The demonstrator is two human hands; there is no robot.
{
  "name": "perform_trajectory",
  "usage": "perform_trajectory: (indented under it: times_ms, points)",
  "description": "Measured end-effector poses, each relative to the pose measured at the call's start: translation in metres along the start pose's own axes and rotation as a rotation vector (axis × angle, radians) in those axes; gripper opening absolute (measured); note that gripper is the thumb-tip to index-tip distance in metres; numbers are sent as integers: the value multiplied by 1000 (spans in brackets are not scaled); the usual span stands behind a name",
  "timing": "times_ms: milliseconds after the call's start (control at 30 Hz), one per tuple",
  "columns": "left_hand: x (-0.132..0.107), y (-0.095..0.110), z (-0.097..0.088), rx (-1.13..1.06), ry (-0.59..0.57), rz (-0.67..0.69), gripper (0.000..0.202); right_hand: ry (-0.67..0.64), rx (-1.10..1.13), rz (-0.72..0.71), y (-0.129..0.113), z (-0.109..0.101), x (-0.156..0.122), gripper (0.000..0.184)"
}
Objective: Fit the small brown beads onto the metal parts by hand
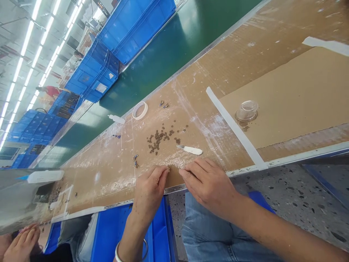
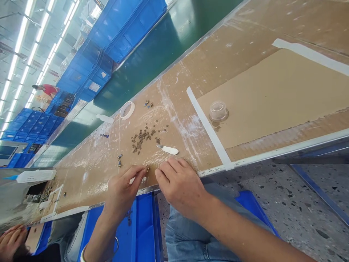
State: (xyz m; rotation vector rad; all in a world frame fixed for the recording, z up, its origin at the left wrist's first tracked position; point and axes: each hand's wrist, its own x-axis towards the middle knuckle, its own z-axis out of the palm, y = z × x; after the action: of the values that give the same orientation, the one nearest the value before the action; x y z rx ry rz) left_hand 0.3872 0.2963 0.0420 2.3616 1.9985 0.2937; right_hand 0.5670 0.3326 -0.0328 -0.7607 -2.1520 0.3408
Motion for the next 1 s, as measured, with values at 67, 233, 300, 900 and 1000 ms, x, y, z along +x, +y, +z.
perform_trajectory:
  times_ms: [67, 233, 300, 900, 1000]
  points:
    - [4, 2, -2, 20, -32, 11, 12, 2, 6, 3, 0, 0, 1, 18]
    - [13, 5, -5, 99, -98, 30, 19, 5, 11, 12, 0, 1, 1, 18]
    - [15, 5, -6, 122, -115, 29, 21, 0, 11, 13, 0, 1, 0, 17]
    - [-30, 28, -8, -457, 307, -405, 9, 169, 540, 186, -7, -8, 16, 18]
    - [-40, 39, -7, -508, 437, -439, 13, 177, 626, 156, -13, -12, 21, 15]
